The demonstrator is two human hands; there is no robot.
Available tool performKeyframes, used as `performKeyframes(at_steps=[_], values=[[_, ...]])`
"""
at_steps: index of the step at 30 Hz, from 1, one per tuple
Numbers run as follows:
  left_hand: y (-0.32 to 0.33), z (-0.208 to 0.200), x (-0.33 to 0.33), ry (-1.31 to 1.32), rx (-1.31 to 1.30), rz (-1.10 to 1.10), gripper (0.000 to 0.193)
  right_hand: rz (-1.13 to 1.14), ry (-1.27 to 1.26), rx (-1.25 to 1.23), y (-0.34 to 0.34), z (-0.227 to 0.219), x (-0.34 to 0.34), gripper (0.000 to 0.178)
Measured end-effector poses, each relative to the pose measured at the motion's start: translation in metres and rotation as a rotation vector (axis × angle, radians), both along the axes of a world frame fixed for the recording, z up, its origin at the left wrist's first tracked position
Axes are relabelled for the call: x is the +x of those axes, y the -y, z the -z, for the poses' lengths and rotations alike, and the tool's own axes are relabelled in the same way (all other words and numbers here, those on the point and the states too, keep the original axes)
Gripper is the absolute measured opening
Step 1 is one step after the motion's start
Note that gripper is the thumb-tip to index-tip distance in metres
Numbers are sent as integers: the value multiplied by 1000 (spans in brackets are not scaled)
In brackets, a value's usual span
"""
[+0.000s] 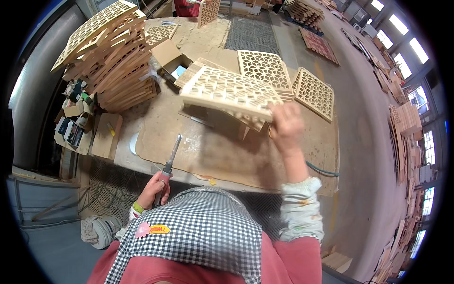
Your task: The person applies adhesive and cleans wooden lattice panels using an applicator and a cloth at a workbench.
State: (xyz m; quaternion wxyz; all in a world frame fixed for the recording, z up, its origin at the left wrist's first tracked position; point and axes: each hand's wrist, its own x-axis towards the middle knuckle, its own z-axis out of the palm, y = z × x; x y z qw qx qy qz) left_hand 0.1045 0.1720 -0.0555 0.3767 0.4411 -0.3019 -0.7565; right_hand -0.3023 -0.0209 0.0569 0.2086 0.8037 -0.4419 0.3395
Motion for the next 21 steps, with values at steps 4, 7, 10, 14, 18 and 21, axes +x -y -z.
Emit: performKeyframes(at_steps=[4,7,10,14,18,21], values=[[4,5,0,18,-17,44,46,-64,107,95,10,-84,-6,30],[3,7,-3,10,-29,50,43,-119,314,292,13,-116,-8,25],[4,1,-4,39,-43,79,41,-96,318,428,14,-136,1,23],[6,-3,-4,48,-53,86,49,-62,182,422,21,-127,11,22],[1,-14,-7,39,-25,44,51,-5,117,416,23,-122,14,22],[0,-8,-5,57,-50,52,54,-4,156,467,21,-124,22,21]])
